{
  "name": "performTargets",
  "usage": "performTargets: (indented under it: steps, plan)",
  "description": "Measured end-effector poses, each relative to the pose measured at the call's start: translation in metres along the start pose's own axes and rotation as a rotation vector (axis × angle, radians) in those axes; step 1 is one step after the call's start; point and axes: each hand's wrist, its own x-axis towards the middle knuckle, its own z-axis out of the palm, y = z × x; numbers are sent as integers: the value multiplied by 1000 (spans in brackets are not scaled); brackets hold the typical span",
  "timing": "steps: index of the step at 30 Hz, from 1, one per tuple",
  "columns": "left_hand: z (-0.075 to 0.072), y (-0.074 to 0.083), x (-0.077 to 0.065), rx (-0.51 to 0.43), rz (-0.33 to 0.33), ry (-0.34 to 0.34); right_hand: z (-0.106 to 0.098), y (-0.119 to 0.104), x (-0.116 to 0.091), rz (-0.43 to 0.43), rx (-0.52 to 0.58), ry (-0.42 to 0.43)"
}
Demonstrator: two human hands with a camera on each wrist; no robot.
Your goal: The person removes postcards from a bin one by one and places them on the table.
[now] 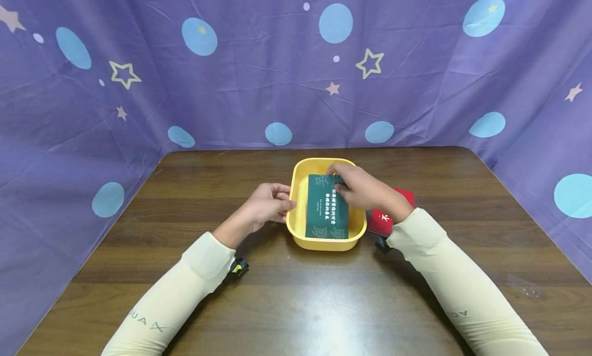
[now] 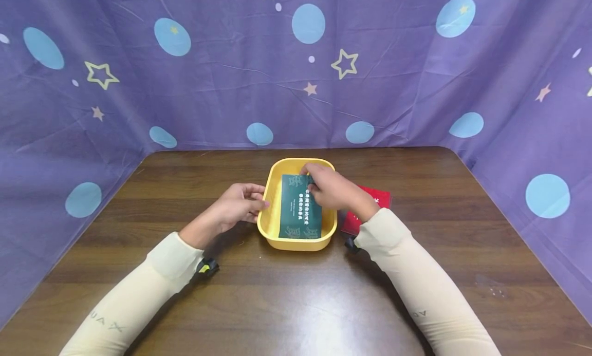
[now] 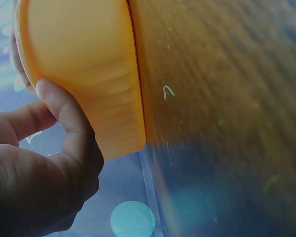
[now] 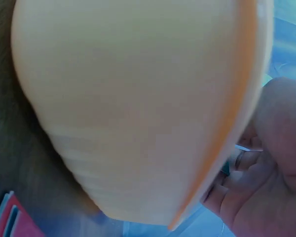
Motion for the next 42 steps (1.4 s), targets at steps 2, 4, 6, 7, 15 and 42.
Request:
performTargets:
  steps: [2, 4, 6, 7, 15, 42]
  plan:
    - [0, 0, 1, -2, -2, 0, -2, -2, 0, 8, 17, 6]
    - [0, -1, 1, -5, -3, 0, -4, -3, 0, 12, 31, 18]
    - [0, -1, 2, -8, -3, 0, -5, -4, 0, 13, 40, 29]
    - [0, -1, 2, -8, -3, 0, -6, -4, -1, 14, 44, 33]
    - [0, -1, 2, -4, 2, 1, -17, -8, -3, 46, 64, 52]
    - [0, -1, 1, 12, 4, 5, -83, 0, -35, 127, 94, 273]
